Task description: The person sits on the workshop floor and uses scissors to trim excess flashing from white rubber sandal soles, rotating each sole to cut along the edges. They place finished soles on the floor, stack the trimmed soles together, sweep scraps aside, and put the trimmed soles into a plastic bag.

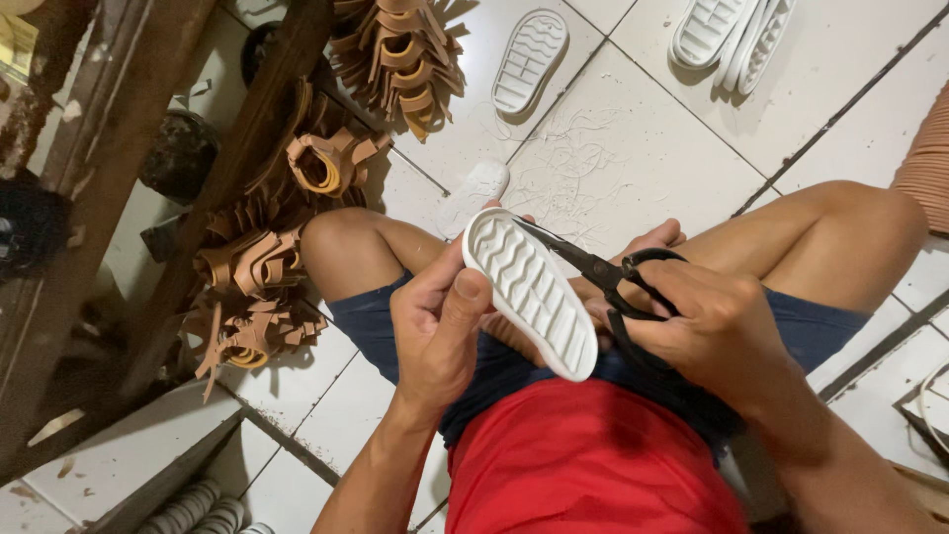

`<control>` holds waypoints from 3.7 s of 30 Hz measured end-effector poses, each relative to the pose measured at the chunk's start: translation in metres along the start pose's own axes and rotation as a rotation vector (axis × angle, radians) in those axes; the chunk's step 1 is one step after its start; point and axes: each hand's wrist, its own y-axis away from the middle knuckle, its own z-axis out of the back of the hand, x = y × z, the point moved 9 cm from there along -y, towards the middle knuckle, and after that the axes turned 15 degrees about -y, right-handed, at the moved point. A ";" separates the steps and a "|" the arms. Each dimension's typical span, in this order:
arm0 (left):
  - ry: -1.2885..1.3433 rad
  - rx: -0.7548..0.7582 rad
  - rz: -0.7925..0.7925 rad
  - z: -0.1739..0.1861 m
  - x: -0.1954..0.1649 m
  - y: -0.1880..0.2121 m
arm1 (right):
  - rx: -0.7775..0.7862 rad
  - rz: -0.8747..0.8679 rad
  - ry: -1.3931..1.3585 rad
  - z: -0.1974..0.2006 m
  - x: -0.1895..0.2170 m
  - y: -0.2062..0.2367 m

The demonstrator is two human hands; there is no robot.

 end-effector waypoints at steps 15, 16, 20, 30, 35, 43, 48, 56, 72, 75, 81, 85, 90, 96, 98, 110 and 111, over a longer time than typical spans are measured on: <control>-0.210 0.179 -0.017 -0.009 -0.015 -0.012 | 0.148 0.216 0.243 0.001 0.009 -0.014; -0.216 0.205 -0.016 -0.009 -0.016 -0.012 | 0.157 0.198 0.256 0.000 0.007 -0.014; -0.346 0.174 -0.030 0.000 -0.014 -0.009 | 0.111 0.153 0.120 0.005 0.003 -0.014; -0.425 0.187 0.078 0.005 -0.004 -0.011 | 0.102 0.136 0.055 0.010 0.004 -0.016; -0.253 0.278 0.224 0.001 0.004 -0.009 | 0.111 0.151 0.067 0.009 0.001 -0.013; -0.248 0.261 0.355 0.005 0.021 -0.012 | 0.122 0.109 0.015 0.012 -0.007 -0.013; -0.003 0.317 0.509 -0.003 0.039 -0.006 | 0.156 0.128 0.042 0.012 -0.010 -0.012; 0.486 0.662 0.813 -0.026 0.093 -0.006 | 0.146 0.105 -0.301 -0.002 -0.027 -0.004; -0.047 0.087 -0.035 -0.036 -0.003 0.001 | 0.013 -0.468 -0.870 -0.023 -0.059 0.017; 0.044 -0.007 -0.028 -0.011 -0.016 -0.004 | -0.004 -0.187 -0.302 0.008 -0.027 0.013; -0.096 -0.001 -0.089 -0.006 -0.026 0.000 | 0.047 -0.175 -0.009 0.024 -0.009 0.016; -0.127 0.054 -0.097 -0.019 -0.028 -0.003 | 0.104 -0.028 0.122 0.024 0.007 0.011; -0.074 0.060 -0.033 -0.014 -0.027 -0.010 | 0.117 -0.154 0.125 0.024 -0.002 0.004; -0.067 0.076 0.017 0.003 -0.022 -0.017 | 0.123 -0.104 0.092 0.013 -0.002 -0.007; -0.046 0.076 0.046 0.008 -0.019 -0.019 | 0.109 -0.097 0.060 0.009 -0.005 -0.011; 0.024 0.081 0.085 0.020 -0.015 -0.019 | 0.102 -0.084 -0.040 0.000 -0.006 -0.014; 0.017 0.087 0.092 0.020 -0.013 -0.018 | 0.104 -0.089 -0.029 0.000 -0.007 -0.013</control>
